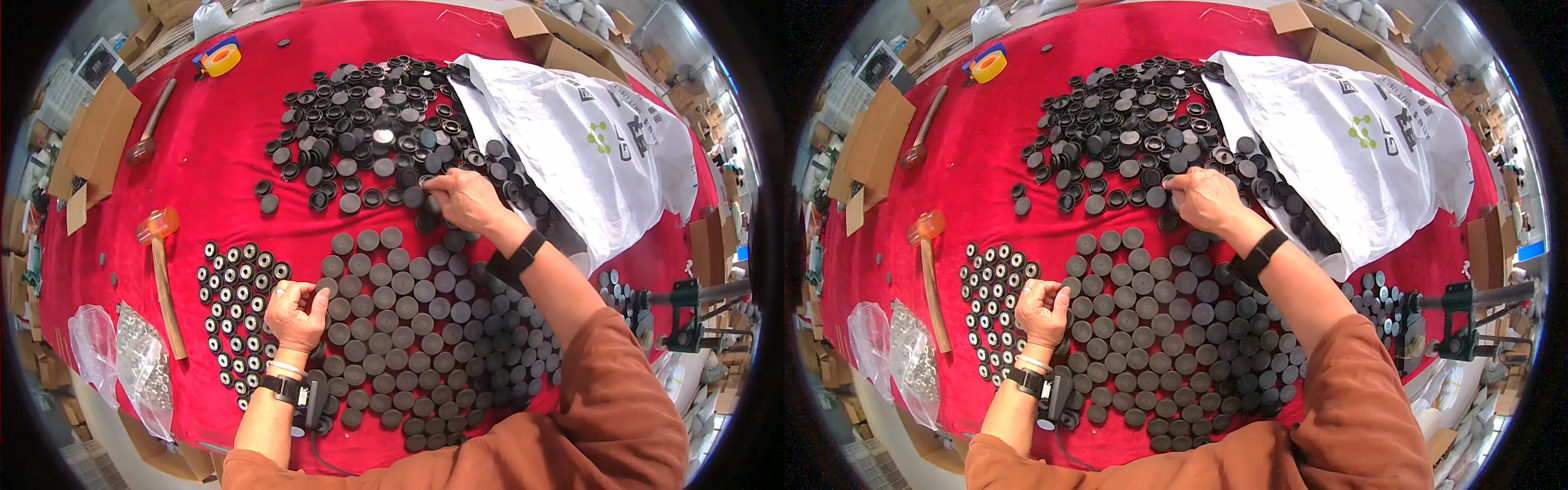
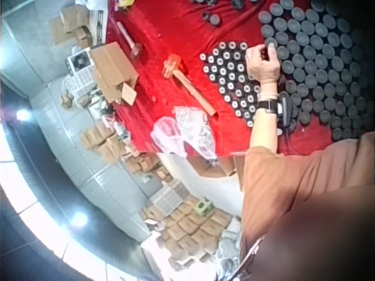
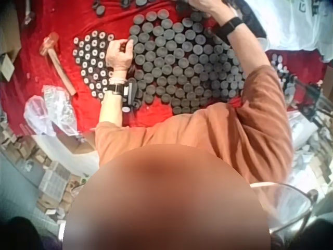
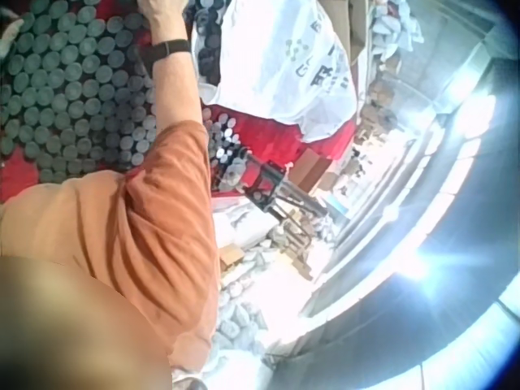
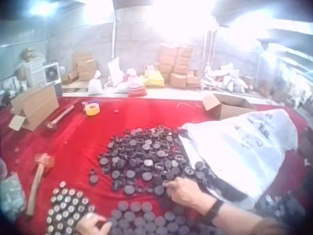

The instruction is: The person is sorting and arranging circular black plastic or rubber components on a red table.

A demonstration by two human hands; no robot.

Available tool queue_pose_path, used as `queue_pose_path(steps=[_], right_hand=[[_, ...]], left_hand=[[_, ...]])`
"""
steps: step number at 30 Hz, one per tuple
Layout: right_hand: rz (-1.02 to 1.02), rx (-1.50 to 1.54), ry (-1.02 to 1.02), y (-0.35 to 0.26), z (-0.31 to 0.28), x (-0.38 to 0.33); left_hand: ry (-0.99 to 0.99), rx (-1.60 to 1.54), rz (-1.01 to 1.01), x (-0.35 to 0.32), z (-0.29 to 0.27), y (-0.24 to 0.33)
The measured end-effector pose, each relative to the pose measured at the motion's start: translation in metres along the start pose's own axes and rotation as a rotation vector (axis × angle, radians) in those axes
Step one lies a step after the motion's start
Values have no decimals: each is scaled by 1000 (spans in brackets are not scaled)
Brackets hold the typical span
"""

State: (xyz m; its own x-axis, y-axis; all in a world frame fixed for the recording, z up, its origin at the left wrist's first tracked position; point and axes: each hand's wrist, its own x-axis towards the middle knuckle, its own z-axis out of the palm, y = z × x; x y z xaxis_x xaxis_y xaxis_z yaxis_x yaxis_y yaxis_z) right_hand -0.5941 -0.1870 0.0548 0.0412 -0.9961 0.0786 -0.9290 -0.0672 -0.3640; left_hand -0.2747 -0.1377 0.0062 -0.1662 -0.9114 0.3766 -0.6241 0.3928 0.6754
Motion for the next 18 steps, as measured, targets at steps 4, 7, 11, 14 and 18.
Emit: queue_pose_path(steps=[4,7,11,14,18], right_hand=[[75,-127,3,8,-2,-8],[150,-54,89,8,-3,4],[101,-105,104,-16,17,28],[116,-22,129,-26,27,32],[240,469,311,-26,17,39]], left_hand=[[6,15,-7,-1,-2,-1],[-1,32,16,-1,0,1],[20,33,-3,1,-1,3],[-1,53,-13,-2,-1,0],[28,56,14,1,-1,3]])
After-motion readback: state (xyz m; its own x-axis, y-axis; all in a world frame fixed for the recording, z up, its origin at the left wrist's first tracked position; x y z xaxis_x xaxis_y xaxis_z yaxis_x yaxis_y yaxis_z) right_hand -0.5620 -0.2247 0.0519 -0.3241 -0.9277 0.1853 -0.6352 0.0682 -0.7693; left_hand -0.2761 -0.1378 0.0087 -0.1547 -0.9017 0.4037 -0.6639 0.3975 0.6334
